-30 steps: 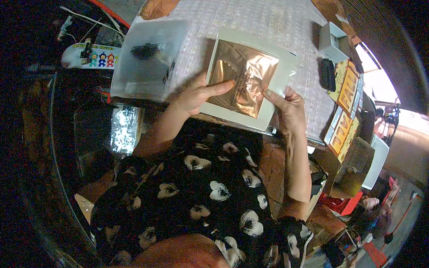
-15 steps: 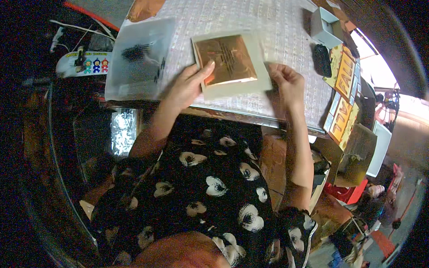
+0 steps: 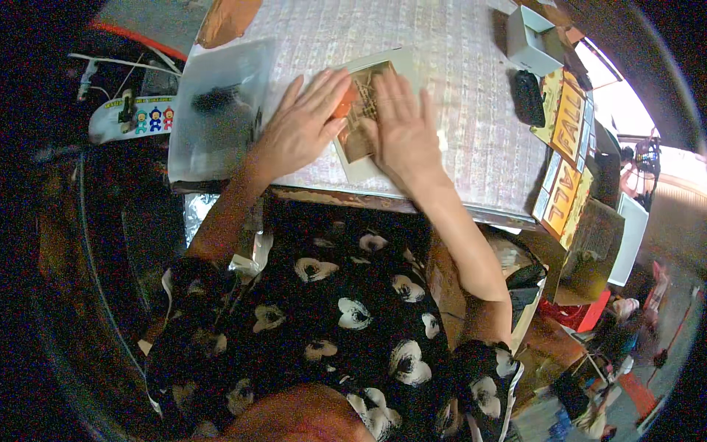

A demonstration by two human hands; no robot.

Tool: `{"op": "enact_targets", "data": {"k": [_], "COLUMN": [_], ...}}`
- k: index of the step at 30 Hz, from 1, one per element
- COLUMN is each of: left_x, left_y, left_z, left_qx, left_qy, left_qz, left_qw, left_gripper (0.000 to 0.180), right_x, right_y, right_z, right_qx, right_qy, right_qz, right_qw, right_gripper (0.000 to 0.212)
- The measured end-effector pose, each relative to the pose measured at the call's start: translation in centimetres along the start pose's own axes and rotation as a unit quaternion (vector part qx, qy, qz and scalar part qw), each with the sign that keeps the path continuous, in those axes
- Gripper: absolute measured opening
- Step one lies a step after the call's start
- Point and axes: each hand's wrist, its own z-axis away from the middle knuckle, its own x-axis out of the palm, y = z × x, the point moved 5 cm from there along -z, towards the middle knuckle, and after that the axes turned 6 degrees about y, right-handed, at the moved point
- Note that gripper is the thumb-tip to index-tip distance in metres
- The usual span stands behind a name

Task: Manually folding and inserting a gold foil product into a cardboard retail display package and plastic sleeve.

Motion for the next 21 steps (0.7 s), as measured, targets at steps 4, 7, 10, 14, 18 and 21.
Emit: {"op": "enact_targets", "data": {"k": [4, 7, 10, 14, 18, 21], "left_x": [1.2, 1.9, 1.9, 2.0, 2.1, 2.3], "left_y": [0.0, -0.1, -0.2, -0.1, -0.1, -0.2], "left_z": [-0.4, 0.1, 0.1, -0.1, -0.4, -0.2], "left_qx": [0.005, -0.010, -0.014, -0.020, -0.009, -0.015], "left_qy": [-0.032, -0.058, -0.058, -0.073, -0.064, -0.064], "left_qz": [-0.022, 0.015, 0.015, 0.023, 0.025, 0.037], "left_qw": [0.999, 0.998, 0.998, 0.997, 0.998, 0.997], "left_gripper": [0.074, 0.079, 0.080, 0.081, 0.078, 0.075], "right_x": [3.0, 4.0, 3.9, 3.0, 2.5, 0.8], "right_y": [0.6, 1.2, 1.4, 4.1, 7.6, 11.5], "right_z": [-1.0, -0.6, -0.5, -0.2, 1.0, 3.2], "right_qx": [-0.009, -0.005, 0.005, 0.042, 0.047, 0.132], "right_qy": [-0.047, -0.050, -0.052, -0.071, -0.052, -0.014], "right_qz": [-0.009, -0.011, -0.010, 0.052, 0.123, 0.114], "right_qw": [0.999, 0.999, 0.999, 0.995, 0.990, 0.985], "right_gripper": [0.069, 0.070, 0.070, 0.070, 0.067, 0.062]}}
